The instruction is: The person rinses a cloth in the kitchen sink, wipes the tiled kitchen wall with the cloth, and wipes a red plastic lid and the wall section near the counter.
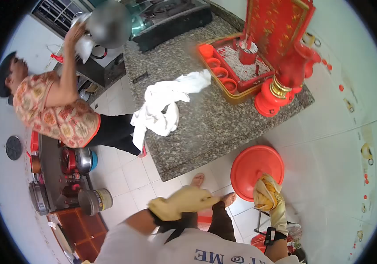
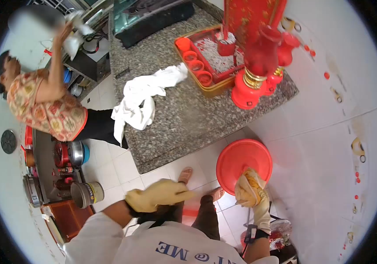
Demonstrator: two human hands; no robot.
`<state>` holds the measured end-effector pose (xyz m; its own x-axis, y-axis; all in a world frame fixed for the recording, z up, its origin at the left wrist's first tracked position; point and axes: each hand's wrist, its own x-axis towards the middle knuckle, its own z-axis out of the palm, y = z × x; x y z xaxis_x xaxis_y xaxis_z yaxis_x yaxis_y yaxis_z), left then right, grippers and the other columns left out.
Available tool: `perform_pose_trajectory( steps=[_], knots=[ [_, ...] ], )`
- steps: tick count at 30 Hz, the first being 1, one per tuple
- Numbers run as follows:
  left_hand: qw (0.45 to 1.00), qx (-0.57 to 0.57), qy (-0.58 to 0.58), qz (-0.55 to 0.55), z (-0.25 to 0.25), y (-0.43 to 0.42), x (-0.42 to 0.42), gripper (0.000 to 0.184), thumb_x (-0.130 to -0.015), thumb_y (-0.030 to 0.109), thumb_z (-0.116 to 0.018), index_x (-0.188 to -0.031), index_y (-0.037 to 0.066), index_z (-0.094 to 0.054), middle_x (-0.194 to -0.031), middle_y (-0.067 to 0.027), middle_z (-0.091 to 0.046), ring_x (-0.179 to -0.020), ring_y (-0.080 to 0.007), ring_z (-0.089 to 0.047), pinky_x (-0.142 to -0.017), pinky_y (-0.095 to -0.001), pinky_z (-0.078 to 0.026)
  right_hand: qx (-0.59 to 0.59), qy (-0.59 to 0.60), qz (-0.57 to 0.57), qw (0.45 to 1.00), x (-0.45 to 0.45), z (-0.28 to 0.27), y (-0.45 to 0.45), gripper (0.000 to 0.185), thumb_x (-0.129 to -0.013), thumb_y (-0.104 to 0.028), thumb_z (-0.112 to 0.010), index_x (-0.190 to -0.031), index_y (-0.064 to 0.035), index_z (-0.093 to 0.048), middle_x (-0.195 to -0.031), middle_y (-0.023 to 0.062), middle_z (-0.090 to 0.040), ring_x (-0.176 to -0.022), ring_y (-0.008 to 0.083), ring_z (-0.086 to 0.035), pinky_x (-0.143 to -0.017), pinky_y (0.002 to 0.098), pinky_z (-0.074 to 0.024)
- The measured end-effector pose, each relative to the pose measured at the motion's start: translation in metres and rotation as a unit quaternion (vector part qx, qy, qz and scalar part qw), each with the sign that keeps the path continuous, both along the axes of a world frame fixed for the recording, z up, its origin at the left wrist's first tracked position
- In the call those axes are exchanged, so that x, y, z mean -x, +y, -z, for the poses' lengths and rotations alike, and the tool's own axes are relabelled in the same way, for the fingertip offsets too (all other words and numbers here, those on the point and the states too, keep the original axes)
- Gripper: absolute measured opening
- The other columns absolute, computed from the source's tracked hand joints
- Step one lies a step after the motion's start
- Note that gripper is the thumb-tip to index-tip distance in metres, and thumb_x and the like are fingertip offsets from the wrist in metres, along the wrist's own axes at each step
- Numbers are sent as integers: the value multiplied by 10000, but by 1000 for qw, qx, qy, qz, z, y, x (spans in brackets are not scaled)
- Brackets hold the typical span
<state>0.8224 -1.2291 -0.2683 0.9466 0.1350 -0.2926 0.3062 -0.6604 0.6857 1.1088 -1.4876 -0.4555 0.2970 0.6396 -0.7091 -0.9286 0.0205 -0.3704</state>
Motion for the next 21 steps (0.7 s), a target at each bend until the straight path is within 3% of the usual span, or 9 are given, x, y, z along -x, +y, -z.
perform_pose_trajectory(
  steps=[2,4,7,11,13,15,17,19,21],
  knots=[
    [957,64,274,-75,-26,17,37,359,-994,378,-482,-1119,121,-700,-936,-162,-720,-910,-347,-689,-792,-451,-524,-4,29,-3,1000,9,-21,7,469,-927,-113,-594,-1367,36,-526,-1229,146,-670,-1068,273,-678,-973,372,-541],
    [945,30,312,-95,-78,34,93,442,-980,460,-481,-1123,105,-701,-997,-173,-719,-943,-375,-680,-830,-476,-521,-18,6,-60,998,12,-52,10,481,-919,-105,-602,-1371,37,-522,-1242,148,-662,-1082,273,-671,-982,375,-536],
    [879,-69,465,-82,-171,63,178,535,-945,561,-503,-1060,82,-713,-971,-196,-711,-966,-407,-660,-860,-489,-515,-27,-87,-161,983,10,-111,12,499,-906,-94,-613,-1377,38,-516,-1261,151,-650,-1104,273,-661,-995,380,-528],
    [816,-225,530,-57,-268,127,193,531,-926,572,-532,-1046,89,-717,-962,-180,-717,-962,-394,-667,-841,-490,-523,-39,-235,-265,934,7,-198,37,525,-888,-80,-628,-1385,39,-508,-1287,155,-634,-1134,273,-648,-1014,387,-517],
    [871,-346,340,-74,-246,159,191,495,-902,535,-588,-1105,99,-705,-918,-177,-722,-893,-382,-690,-762,-488,-533,-48,-294,-273,915,10,-231,58,538,-880,-73,-636,-1389,40,-505,-1300,157,-626,-1148,273,-641,-1023,391,-511],
    [916,-364,96,-140,-193,179,161,490,-890,490,-627,-1191,107,-680,-897,-190,-718,-868,-371,-698,-719,-490,-530,-57,-341,-245,906,25,-250,89,564,-861,-51,-648,-1397,42,-496,-1325,160,-610,-1183,268,-621,-1043,391,-495],
    [914,-335,155,-167,-158,186,102,508,-891,472,-647,-1252,115,-654,-913,-197,-724,-881,-372,-704,-749,-476,-540,-62,-384,-202,899,48,-262,128,604,-834,-16,-665,-1407,44,-483,-1361,164,-585,-1238,258,-586,-1076,388,-467],
    [921,-319,189,-121,-125,192,68,472,-909,446,-631,-1235,106,-662,-923,-173,-731,-909,-367,-711,-775,-462,-552,-82,-411,-154,895,75,-257,173,634,-839,-22,-703,-1426,22,-469,-1368,142,-584,-1254,252,-569,-1097,382,-442],
    [900,-255,189,-301,-42,207,43,411,-899,383,-649,-1201,107,-678,-909,-157,-732,-890,-360,-717,-758,-450,-558,-75,-520,-132,841,100,-235,214,634,-869,-84,-729,-1447,-36,-472,-1383,114,-577,-1266,245,-555,-1099,375,-436]
  ],
)
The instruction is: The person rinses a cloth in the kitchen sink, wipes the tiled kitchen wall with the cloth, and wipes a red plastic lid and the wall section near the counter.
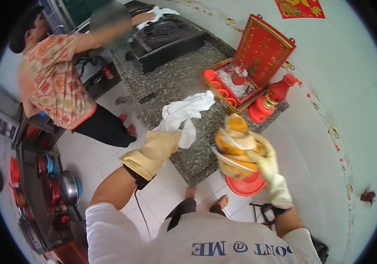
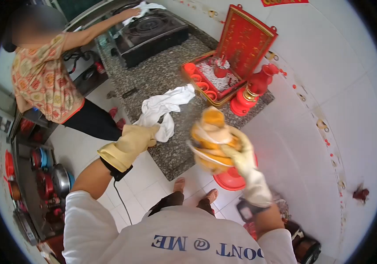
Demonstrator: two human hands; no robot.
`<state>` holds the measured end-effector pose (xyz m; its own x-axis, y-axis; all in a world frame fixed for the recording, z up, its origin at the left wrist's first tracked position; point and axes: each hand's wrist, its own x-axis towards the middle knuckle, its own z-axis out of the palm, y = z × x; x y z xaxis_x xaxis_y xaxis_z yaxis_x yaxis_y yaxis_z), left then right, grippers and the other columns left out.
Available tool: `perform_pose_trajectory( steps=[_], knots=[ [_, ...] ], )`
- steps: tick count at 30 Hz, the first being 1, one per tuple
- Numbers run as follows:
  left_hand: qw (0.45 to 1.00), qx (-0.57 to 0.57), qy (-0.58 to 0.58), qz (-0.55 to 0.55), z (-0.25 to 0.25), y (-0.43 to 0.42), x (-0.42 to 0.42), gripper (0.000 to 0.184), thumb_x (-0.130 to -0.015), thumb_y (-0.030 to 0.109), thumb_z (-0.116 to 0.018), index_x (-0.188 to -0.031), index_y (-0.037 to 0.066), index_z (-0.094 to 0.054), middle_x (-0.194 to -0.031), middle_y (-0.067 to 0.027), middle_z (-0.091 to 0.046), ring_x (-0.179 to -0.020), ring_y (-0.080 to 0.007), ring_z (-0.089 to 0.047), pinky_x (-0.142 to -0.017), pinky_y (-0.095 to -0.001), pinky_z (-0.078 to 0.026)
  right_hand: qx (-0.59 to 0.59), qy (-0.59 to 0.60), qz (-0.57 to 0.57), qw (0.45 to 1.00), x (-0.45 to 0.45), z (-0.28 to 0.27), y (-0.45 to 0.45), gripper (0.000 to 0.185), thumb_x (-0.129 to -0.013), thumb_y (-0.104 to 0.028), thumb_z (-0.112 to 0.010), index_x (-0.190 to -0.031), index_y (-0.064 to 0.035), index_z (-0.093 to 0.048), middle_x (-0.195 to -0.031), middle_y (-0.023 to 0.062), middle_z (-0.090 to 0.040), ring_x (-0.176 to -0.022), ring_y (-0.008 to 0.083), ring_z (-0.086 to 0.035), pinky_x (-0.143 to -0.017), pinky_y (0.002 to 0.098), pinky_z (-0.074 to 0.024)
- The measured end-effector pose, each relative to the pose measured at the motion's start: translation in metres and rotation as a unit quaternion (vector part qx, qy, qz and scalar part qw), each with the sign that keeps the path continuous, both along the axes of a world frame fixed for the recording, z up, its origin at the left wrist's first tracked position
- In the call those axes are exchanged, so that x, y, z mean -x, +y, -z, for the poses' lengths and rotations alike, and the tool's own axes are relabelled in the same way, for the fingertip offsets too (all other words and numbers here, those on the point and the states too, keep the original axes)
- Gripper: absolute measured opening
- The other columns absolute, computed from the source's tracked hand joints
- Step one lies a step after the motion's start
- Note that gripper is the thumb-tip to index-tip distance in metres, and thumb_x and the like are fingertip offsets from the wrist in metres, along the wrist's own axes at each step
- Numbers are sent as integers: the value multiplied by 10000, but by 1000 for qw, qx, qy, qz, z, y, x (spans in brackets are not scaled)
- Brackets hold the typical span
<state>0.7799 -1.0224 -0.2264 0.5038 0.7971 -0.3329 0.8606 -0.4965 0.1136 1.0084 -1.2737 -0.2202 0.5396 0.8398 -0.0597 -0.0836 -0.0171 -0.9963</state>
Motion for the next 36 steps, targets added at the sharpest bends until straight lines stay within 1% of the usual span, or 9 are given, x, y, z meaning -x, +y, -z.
perform_pose_trajectory(
  steps=[4,5,7,9,13,22,26,31,36],
  knots=[
    [966,54,188,168,-32,20,-22,277,-874,229,-678,-1120,105,-707,-899,-151,-727,-870,-341,-720,-728,-430,-555,166,-229,-84,955,24,26,39,690,-878,-235,-763,-1474,-93,-444,-1483,193,-479,-1395,338,-440,-1154,416,-377],
    [979,-33,22,202,-43,18,-5,224,-867,185,-705,-1076,105,-712,-928,-149,-733,-853,-340,-717,-733,-414,-554,140,-330,-71,931,31,27,37,711,-879,-210,-776,-1496,-147,-429,-1513,155,-447,-1399,273,-424,-1066,403,-469],
    [947,-15,-302,108,-66,26,10,224,-903,239,-672,-1037,61,-695,-1013,-137,-738,-897,-345,-697,-797,-387,-543,159,-310,-49,936,33,17,26,734,-860,-263,-786,-1485,-108,-433,-1511,192,-443,-1432,324,-381,-1149,421,-371],
    [885,78,-458,37,-93,39,6,197,-952,192,-683,-1089,51,-681,-853,-33,-699,-700,-76,-603,-646,-245,-501,173,-304,-9,937,25,18,5,744,-863,-312,-784,-1482,-92,-435,-1508,203,-447,-1422,334,-407,-1157,417,-370],
    [731,171,-660,29,-172,36,-7,170,-947,110,-671,-1085,13,-675,-814,-20,-676,-683,-65,-580,-625,-208,-468,119,-114,95,982,9,-1,-32,714,-911,-320,-749,-1499,-93,-413,-1409,167,-539,-1186,243,-570,-957,372,-509],
    [637,97,-758,99,-224,26,-61,253,-966,98,-632,-1166,-56,-652,-844,-66,-681,-635,-87,-582,-590,-204,-454,50,-9,19,999,6,-38,-72,823,-915,-488,-704,-1501,-12,-375,-1423,184,-533,-1276,256,-534,-1092,386,-407],
    [711,75,-698,39,-240,11,-58,242,-956,99,-639,-1146,-49,-665,-834,-78,-706,-596,-74,-565,-534,-200,-413,65,1,-25,998,4,-36,-101,864,-872,-544,-730,-1495,-39,-407,-1396,170,-557,-1239,243,-551,-1062,379,-422],
    [748,127,-648,62,-246,-9,-54,215,-933,167,-684,-1072,6,-712,-784,-25,-703,-604,-42,-550,-551,-184,-399,45,-5,-3,999,-4,-63,-115,602,-967,-281,-692,-1473,-57,-456,-1336,155,-605,-1163,186,-574,-966,322,-469],
    [712,179,-672,92,-245,-43,-51,219,-923,148,-697,-1084,1,-685,-807,-34,-700,-693,-78,-616,-629,-219,-485,-11,-17,-39,999,-5,-95,-85,694,-970,-396,-658,-1514,-67,-382,-1338,175,-595,-1119,215,-622,-938,338,-496]
  ],
)
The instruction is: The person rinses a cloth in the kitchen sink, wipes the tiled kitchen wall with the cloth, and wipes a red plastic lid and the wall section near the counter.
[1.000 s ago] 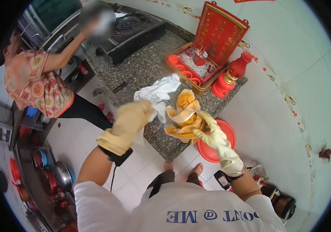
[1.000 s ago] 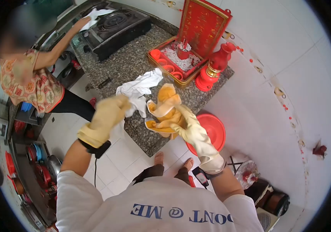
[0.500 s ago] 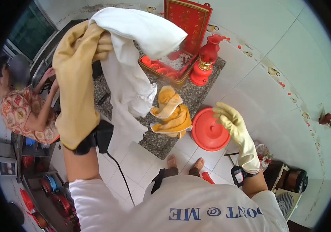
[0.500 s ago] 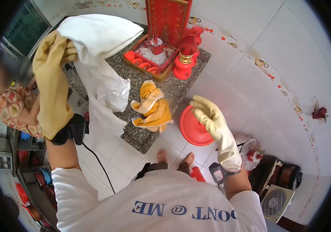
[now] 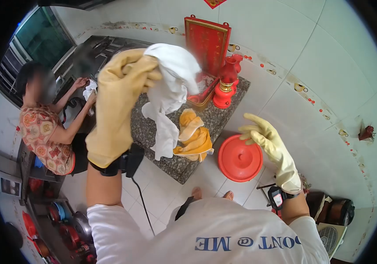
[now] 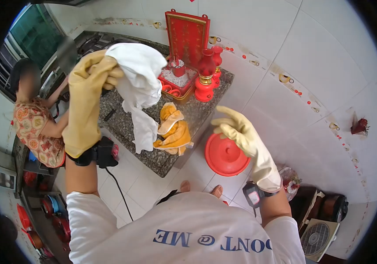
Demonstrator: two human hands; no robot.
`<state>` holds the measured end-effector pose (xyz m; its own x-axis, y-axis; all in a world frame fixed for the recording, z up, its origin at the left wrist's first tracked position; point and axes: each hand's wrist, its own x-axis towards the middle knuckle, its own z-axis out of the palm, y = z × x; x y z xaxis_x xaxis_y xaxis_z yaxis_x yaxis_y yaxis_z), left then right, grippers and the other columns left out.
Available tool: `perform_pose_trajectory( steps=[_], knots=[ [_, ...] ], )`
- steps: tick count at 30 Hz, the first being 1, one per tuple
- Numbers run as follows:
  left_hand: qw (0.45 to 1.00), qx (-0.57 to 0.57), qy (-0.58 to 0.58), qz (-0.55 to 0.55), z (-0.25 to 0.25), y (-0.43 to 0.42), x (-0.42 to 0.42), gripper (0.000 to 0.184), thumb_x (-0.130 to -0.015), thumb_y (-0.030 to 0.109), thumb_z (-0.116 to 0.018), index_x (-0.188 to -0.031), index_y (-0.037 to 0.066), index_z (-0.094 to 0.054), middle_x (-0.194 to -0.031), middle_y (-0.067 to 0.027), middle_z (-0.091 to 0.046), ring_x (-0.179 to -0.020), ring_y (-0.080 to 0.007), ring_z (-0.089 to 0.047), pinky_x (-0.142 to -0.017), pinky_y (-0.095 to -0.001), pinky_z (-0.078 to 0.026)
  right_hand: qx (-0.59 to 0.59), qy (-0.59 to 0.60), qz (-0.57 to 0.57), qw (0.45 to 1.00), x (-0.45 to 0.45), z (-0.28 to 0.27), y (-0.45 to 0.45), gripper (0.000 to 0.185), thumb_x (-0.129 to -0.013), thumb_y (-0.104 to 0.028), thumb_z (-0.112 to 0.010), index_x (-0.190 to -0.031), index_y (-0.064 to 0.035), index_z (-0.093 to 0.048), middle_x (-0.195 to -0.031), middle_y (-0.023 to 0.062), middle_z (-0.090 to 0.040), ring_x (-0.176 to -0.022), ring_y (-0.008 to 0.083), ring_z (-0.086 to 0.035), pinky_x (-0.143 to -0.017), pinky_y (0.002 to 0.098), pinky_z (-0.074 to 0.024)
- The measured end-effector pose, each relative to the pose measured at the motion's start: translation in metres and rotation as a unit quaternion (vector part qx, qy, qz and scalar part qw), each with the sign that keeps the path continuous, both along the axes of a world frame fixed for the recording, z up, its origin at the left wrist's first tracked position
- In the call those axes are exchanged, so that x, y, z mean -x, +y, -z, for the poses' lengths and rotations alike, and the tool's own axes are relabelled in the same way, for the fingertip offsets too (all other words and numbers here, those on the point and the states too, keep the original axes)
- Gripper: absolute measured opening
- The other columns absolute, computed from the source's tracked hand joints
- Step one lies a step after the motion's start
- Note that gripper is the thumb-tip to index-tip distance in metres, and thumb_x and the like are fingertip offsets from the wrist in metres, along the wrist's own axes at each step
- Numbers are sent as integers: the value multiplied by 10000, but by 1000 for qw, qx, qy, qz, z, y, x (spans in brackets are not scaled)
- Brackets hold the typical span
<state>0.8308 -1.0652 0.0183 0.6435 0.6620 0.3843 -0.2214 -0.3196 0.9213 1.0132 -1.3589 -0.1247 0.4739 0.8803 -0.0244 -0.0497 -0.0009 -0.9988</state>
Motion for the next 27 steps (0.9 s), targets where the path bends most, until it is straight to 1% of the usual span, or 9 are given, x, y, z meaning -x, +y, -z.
perform_pose_trajectory(
  steps=[2,3,7,10,11,12,20,24,27],
  knots=[
    [999,-4,-40,22,4,-21,0,212,-934,133,-685,-1095,-4,-675,-843,-40,-700,-719,-84,-624,-639,-236,-501,-35,31,-20,999,4,1,22,750,-974,-464,-628,-1541,-74,-329,-1344,177,-589,-1124,228,-628,-935,351,-505],
    [994,27,-70,78,5,-32,3,207,-941,122,-675,-1103,-6,-666,-867,-46,-697,-732,-85,-625,-651,-241,-506,-34,50,-22,998,7,9,34,855,-954,-543,-613,-1574,-91,-236,-1435,208,-497,-1200,295,-593,-948,403,-518],
    [983,52,-64,163,16,-73,13,221,-943,73,-655,-1150,-4,-650,-961,-63,-690,-822,-97,-634,-737,-263,-529,-110,308,-78,942,32,51,81,894,-927,-597,-609,-1587,-167,-188,-1576,228,-273,-1331,412,-464,-1006,570,-489],
    [974,-83,-69,199,26,-83,13,249,-936,56,-659,-1173,-20,-662,-976,-66,-683,-854,-105,-634,-755,-264,-525,-160,279,-160,933,55,29,74,839,-915,-607,-615,-1545,-179,-262,-1530,224,-323,-1296,383,-494,-990,584,-484],
    [972,-16,-22,235,21,-86,21,238,-932,61,-667,-1155,-22,-686,-957,-74,-691,-811,-100,-634,-727,-254,-514,-160,272,-144,938,56,23,67,833,-913,-603,-621,-1535,-171,-274,-1515,220,-337,-1284,375,-500,-986,574,-486],
    [970,-56,-16,235,39,-83,15,258,-935,79,-672,-1172,-24,-679,-925,-80,-701,-754,-100,-629,-694,-252,-512,-158,261,-124,944,55,19,59,826,-910,-599,-627,-1524,-163,-287,-1499,217,-350,-1272,368,-507,-981,565,-487],
    [946,3,2,324,68,-103,36,368,-955,77,-647,-1309,-14,-603,-1107,-120,-715,-1053,-164,-683,-898,-308,-533,-91,124,63,986,47,-12,-40,780,-890,-570,-674,-1444,-101,-389,-1375,187,-461,-1177,307,-556,-942,489,-500],
    [913,-15,155,377,104,-108,27,445,-930,121,-682,-1347,14,-570,-1150,-145,-700,-1062,-221,-688,-918,-325,-528,-12,35,184,982,51,-40,-122,759,-880,-555,-698,-1404,-70,-440,-1313,173,-516,-1130,277,-580,-923,452,-506],
    [841,-13,318,437,131,-113,21,470,-938,252,-653,-1332,9,-569,-1133,-164,-697,-1011,-256,-697,-879,-343,-531,58,-15,256,965,56,-71,-180,745,-873,-544,-716,-1374,-46,-478,-1266,162,-557,-1094,254,-599,-908,423,-511]
  ],
)
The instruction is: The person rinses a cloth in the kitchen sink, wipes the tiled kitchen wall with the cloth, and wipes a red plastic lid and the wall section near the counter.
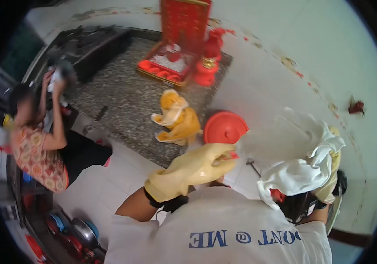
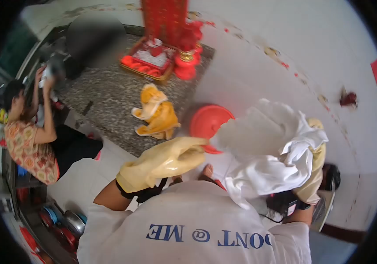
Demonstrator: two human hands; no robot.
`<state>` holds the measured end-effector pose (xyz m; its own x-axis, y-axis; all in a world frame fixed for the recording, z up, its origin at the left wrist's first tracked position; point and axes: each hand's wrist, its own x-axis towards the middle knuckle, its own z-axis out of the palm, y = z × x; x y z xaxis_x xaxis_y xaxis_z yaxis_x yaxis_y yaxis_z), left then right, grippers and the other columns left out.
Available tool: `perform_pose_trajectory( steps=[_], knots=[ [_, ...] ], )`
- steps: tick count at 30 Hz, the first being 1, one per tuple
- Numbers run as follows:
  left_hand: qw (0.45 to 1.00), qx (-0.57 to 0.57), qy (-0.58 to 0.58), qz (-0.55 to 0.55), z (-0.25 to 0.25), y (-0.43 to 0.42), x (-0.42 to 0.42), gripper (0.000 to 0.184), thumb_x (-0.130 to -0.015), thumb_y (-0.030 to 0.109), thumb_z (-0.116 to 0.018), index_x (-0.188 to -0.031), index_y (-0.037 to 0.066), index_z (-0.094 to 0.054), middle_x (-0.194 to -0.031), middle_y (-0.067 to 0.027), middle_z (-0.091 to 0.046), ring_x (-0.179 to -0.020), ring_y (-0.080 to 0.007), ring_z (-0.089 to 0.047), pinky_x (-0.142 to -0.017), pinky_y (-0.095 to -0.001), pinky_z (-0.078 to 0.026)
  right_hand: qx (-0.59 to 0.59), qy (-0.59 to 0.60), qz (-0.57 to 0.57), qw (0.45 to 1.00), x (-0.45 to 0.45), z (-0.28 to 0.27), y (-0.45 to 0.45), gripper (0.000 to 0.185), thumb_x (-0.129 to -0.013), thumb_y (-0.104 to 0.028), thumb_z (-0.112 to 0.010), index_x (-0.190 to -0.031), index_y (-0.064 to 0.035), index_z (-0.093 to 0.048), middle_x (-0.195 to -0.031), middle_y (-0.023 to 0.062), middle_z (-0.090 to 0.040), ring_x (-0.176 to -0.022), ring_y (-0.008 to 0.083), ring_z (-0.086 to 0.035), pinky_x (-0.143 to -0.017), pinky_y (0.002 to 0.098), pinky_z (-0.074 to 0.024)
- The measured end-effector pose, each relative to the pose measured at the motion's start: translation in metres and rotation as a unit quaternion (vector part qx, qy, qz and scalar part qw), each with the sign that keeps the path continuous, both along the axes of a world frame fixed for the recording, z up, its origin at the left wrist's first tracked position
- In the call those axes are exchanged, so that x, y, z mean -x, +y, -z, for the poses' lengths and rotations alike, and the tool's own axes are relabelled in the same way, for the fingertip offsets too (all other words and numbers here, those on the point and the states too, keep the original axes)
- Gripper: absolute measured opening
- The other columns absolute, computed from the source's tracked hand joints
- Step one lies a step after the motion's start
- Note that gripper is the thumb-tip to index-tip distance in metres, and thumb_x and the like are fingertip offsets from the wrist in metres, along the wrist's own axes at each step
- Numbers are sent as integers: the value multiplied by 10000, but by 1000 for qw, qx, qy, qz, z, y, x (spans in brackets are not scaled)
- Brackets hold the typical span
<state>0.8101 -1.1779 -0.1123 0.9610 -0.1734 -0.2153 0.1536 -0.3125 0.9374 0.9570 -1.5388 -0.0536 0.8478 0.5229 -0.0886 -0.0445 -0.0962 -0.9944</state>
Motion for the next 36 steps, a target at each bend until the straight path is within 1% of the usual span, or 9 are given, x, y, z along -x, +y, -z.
perform_pose_trajectory(
  steps=[6,9,15,20,24,26,27,31,36],
  knots=[
    [959,-122,230,109,72,6,21,520,-947,378,-605,-1348,48,-570,-1181,-153,-690,-1101,-285,-662,-931,-348,-507,157,-36,10,987,-6,-61,-78,721,-858,-522,-751,-1313,0,-554,-1173,140,-640,-1023,209,-635,-879,367,-521],
    [923,-190,316,110,37,28,68,525,-964,447,-543,-1341,86,-597,-1301,-164,-641,-1260,-290,-579,-1042,-384,-456,213,-30,-40,976,-20,-81,-93,710,-851,-511,-769,-1283,24,-592,-1127,129,-682,-987,186,-654,-865,338,-526],
    [780,-327,488,216,-52,-15,6,454,-960,463,-468,-1198,150,-695,-1168,-119,-704,-1114,-303,-654,-957,-407,-500,254,104,-123,954,-76,-90,-72,485,-894,-344,-767,-1127,71,-670,-1050,148,-725,-932,180,-685,-832,300,-532],
    [881,-102,421,190,123,-76,-61,518,-956,550,-476,-1076,94,-689,-959,-83,-714,-932,-248,-670,-820,-387,-492,89,147,-177,969,-149,17,-44,554,-837,-369,-819,-1139,71,-675,-1042,110,-730,-942,161,-690,-841,274,-540],
    [913,-238,323,-78,319,-87,-108,501,-951,522,-528,-1035,61,-707,-907,-72,-709,-889,-193,-664,-803,-348,-493,3,169,-113,979,-165,136,-28,557,-771,-343,-868,-1145,29,-687,-1096,75,-722,-1005,150,-666,-892,294,-518],
    [906,16,379,-188,419,-67,-122,450,-937,451,-507,-1143,80,-658,-1007,-125,-709,-927,-276,-686,-825,-415,-511,28,180,-90,979,-167,193,-26,448,-812,-247,-809,-1144,28,-687,-1076,70,-722,-984,144,-658,-880,286,-508],
    [903,-15,362,-231,457,-58,-134,454,-939,447,-514,-1165,79,-655,-1003,-125,-710,-924,-271,-685,-811,-404,-512,19,190,-85,978,-172,220,-22,408,-824,-204,-781,-1145,29,-687,-1071,66,-723,-977,142,-656,-874,283,-505],
    [852,-51,347,-387,480,-65,-180,468,-954,422,-536,-1245,69,-629,-1005,-113,-709,-912,-249,-675,-753,-366,-526,95,192,-3,977,-200,330,-16,257,-888,-46,-651,-1137,6,-693,-1028,52,-724,-943,112,-646,-837,265,-515],
    [832,-50,315,-455,555,-73,-186,438,-1000,377,-539,-1240,20,-624,-1030,-108,-708,-903,-251,-668,-738,-369,-537,259,134,55,955,-213,503,-2,398,-911,-145,-699,-1293,-60,-623,-1170,124,-685,-1078,178,-637,-909,315,-512]
  ],
)
